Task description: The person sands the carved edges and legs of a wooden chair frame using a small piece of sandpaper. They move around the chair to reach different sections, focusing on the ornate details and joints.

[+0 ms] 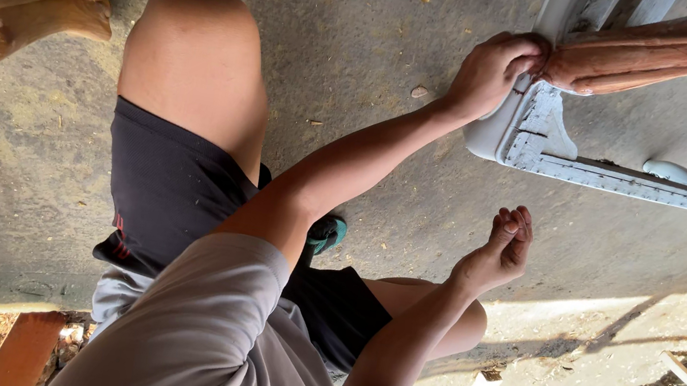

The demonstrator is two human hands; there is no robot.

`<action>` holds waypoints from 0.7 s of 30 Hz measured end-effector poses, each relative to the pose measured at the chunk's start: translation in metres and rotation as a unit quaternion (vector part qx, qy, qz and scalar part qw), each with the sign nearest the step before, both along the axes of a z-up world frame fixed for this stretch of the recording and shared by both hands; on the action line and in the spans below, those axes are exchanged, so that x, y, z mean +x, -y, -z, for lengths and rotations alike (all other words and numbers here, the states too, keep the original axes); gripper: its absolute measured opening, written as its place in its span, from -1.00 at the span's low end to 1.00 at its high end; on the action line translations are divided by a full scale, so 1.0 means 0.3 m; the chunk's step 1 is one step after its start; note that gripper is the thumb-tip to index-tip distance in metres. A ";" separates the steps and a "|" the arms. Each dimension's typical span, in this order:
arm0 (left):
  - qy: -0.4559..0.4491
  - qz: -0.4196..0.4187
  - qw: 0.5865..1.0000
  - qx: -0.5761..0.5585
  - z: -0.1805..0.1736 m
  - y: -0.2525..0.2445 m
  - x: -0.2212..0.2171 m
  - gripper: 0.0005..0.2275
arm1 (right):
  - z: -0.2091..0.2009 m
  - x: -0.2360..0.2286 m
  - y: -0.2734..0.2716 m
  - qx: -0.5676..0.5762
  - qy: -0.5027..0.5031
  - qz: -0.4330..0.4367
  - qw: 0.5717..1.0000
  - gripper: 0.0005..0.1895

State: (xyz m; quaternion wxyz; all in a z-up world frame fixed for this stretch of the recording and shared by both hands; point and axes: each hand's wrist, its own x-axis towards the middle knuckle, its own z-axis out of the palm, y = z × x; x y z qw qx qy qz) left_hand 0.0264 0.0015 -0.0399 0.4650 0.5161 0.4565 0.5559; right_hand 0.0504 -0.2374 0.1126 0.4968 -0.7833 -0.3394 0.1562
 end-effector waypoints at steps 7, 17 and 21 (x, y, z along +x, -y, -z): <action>0.023 0.064 0.997 -0.032 -0.069 -0.050 -0.032 -0.87 | 0.012 -0.004 0.002 -0.010 0.003 -0.012 1.000 -0.60; 0.090 0.114 0.989 -0.010 -0.266 -0.113 -0.084 -0.88 | 0.012 0.008 0.005 -0.036 0.032 -0.026 0.999 -0.65; 0.171 0.008 0.969 0.177 -0.417 -0.107 -0.133 -0.83 | 0.009 0.008 -0.008 -0.027 0.031 -0.035 0.999 -0.65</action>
